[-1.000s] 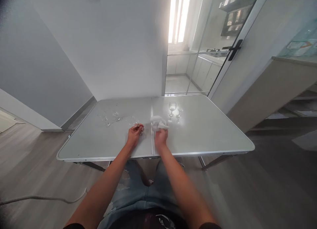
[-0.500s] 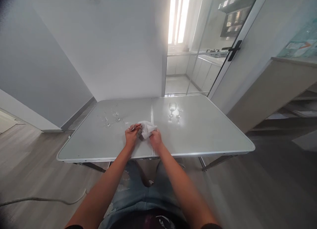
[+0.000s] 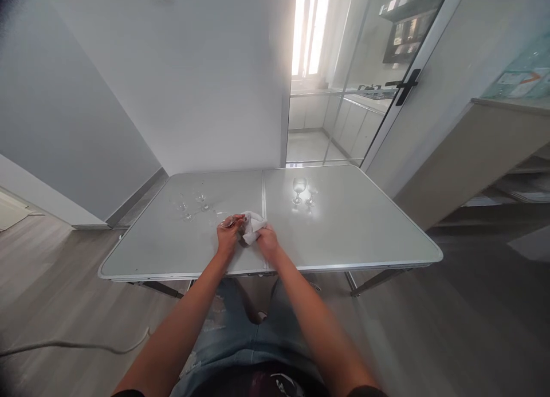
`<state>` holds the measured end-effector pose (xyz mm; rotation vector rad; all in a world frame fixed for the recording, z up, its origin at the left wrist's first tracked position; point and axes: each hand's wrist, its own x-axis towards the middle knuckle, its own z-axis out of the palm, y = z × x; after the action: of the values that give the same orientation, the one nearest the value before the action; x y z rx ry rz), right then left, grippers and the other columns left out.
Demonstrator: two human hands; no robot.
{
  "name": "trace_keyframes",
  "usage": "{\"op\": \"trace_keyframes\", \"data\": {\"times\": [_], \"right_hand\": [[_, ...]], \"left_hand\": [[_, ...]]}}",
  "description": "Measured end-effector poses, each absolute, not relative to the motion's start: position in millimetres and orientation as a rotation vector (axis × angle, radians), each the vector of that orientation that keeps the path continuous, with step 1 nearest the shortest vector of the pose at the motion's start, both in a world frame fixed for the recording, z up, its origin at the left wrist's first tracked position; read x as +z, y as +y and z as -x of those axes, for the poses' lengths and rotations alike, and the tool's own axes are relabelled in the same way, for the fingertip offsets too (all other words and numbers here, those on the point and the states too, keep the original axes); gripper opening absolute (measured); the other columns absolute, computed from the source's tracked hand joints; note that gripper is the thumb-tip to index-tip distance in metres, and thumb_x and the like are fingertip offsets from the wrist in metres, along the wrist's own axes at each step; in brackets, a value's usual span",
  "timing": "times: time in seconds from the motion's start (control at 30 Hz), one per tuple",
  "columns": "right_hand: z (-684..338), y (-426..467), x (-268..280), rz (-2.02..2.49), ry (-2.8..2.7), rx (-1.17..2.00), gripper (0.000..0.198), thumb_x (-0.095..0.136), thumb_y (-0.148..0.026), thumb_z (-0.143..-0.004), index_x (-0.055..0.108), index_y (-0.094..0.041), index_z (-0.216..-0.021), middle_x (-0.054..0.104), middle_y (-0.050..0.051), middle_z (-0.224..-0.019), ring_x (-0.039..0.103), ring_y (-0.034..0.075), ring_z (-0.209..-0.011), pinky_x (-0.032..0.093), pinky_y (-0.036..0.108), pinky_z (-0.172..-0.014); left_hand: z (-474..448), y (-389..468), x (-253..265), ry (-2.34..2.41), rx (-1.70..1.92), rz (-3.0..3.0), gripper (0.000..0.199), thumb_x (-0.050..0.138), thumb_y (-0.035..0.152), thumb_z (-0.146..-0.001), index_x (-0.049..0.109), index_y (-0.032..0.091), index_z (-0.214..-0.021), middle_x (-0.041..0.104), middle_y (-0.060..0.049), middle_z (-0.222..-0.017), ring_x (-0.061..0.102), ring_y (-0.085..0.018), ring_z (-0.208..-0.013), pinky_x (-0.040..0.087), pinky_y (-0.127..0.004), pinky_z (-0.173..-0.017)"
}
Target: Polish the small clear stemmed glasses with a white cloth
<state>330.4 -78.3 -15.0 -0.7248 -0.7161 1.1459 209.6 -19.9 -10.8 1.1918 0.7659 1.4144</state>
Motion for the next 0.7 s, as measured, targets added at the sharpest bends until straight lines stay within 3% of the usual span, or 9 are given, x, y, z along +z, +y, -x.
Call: {"op": "trace_keyframes", "data": {"times": [0.33,0.53,0.7], "right_hand": [[-333,-78,-15,0.619,-0.648,1.142,0.037,0.069,-0.027,-0.077,0.069,-0.024,-0.114,0.074,0.006,-0.108,0.064,0.024,-0.113,0.054,0.036,-0.092],[-329,-83,-8,0.608,-0.729,1.283,0.044,0.07,-0.025,-0.077,0.067,-0.026,-0.121,0.074,0.004,-0.115,0.064,0.024,-0.113,0.055,0.033,-0.089],[-331,-82,-12,0.675,-0.774,1.196,0.041,0.069,-0.029,-0.079,0.069,-0.023,-0.119,0.074,0.006,-0.111,0.065,0.025,-0.112,0.056,0.035,-0.088]], "left_hand": [[-210,-20,-12,0.742,1.364,-1.239,0.026,0.085,0.039,-0.072,0.077,0.018,-0.084,0.076,-0.008,-0.094,0.07,-0.022,-0.092,0.054,-0.037,-0.091],[-210,-18,-16,0.752,1.403,-1.222,0.025,0.085,0.038,-0.071,0.077,0.018,-0.083,0.077,-0.008,-0.093,0.07,-0.021,-0.088,0.054,-0.034,-0.085],[-208,-16,-14,0.806,1.541,-1.205,0.025,0.083,0.039,-0.074,0.077,0.018,-0.087,0.076,-0.007,-0.092,0.069,-0.019,-0.087,0.054,-0.032,-0.083]]}}
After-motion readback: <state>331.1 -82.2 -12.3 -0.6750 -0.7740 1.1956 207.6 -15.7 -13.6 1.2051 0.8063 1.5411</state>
